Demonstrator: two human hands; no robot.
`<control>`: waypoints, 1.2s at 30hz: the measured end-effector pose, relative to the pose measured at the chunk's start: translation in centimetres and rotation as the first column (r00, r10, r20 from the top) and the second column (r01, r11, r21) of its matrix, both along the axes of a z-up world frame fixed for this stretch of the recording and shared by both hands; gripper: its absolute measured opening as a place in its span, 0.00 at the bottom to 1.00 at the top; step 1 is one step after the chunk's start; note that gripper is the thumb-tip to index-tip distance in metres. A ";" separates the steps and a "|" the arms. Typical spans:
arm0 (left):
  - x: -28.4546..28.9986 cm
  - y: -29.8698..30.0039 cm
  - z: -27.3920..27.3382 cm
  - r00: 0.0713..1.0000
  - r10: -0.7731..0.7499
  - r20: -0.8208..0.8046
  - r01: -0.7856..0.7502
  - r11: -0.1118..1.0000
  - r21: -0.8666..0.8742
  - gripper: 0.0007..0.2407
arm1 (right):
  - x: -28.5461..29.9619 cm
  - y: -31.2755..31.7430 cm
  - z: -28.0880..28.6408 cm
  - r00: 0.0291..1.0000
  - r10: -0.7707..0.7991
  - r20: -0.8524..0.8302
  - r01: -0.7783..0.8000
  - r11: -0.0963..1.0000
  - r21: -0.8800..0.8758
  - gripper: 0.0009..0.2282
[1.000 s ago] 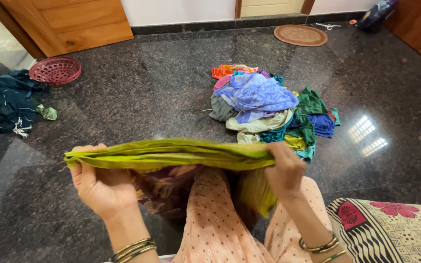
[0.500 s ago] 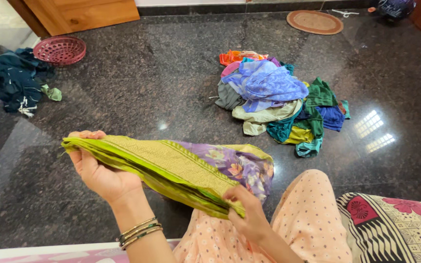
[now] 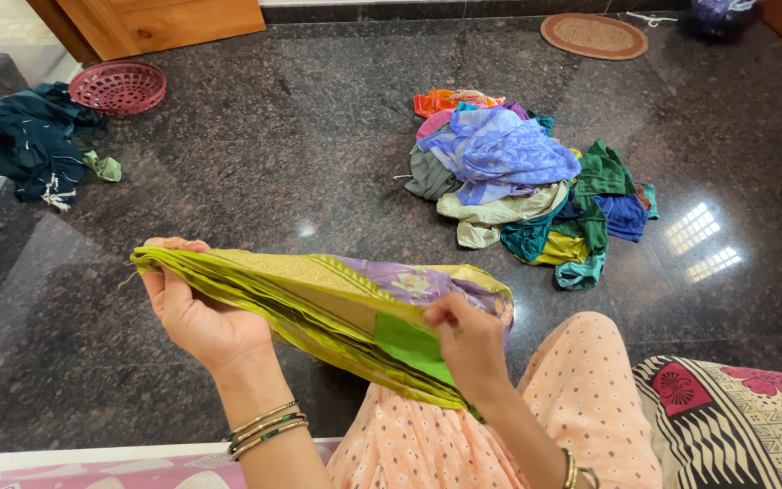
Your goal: The person folds a green and purple floral saree by hand, creating neat pleats and placing it on a bed next to other folded fabrics. They then pick up a light blue patterned cloth from a pile on the floor and begin to unfold it.
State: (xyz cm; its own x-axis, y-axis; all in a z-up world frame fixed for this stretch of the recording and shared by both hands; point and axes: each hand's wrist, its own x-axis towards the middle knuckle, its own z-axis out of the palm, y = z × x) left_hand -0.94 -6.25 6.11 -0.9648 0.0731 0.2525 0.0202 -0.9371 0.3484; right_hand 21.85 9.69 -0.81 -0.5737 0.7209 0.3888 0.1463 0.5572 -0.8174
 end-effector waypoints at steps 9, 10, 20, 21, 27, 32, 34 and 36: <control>-0.5 -0.1 -0.4 0.999 0.019 -0.051 -0.021 0.999 -0.032 0.04 | -0.1 -5.3 -2.4 0.984 0.096 -0.150 -0.064 0.977 0.206 0.07; -0.6 -0.2 -0.5 0.999 0.022 -0.046 -0.024 0.999 -0.034 0.03 | -0.3 -5.3 -2.7 0.986 0.092 -0.136 -0.066 0.981 0.185 0.07; -0.3 -0.1 0.4 1.000 0.030 0.007 -0.030 0.998 -0.054 0.04 | 0.9 -2.8 -1.7 0.980 0.137 -0.145 -0.105 0.973 0.206 0.04; -0.2 -0.1 0.5 1.000 0.026 0.016 -0.025 0.998 -0.062 0.04 | 1.0 -2.7 -1.6 0.983 0.127 -0.135 -0.086 0.958 0.274 0.04; -0.1 -0.2 0.6 0.998 0.036 -0.055 -0.040 0.996 -0.079 0.03 | 0.8 -2.0 -0.8 0.985 0.121 -0.121 -0.063 0.914 0.401 0.06; -0.5 -0.4 0.2 0.998 0.055 -0.037 -0.058 0.995 -0.084 0.04 | 0.4 -2.5 -0.5 0.992 0.069 -0.105 -0.025 0.929 0.369 0.08; -0.7 -0.4 0.1 0.998 0.053 -0.034 -0.056 0.995 -0.085 0.04 | 0.1 -3.1 -0.8 0.997 0.071 -0.043 -0.064 0.985 0.158 0.05; -0.8 -0.4 -0.1 0.999 0.049 -0.021 -0.050 0.996 -0.071 0.04 | -0.3 -3.9 -1.4 0.989 0.063 -0.135 -0.034 0.979 0.202 0.06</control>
State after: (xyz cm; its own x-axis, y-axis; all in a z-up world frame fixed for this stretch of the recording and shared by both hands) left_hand -1.71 -6.62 6.02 -0.9627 0.0437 0.2670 0.0735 -0.9076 0.4134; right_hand 21.58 5.81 -2.21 -0.5357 0.5938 0.6003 0.0071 0.7141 -0.7000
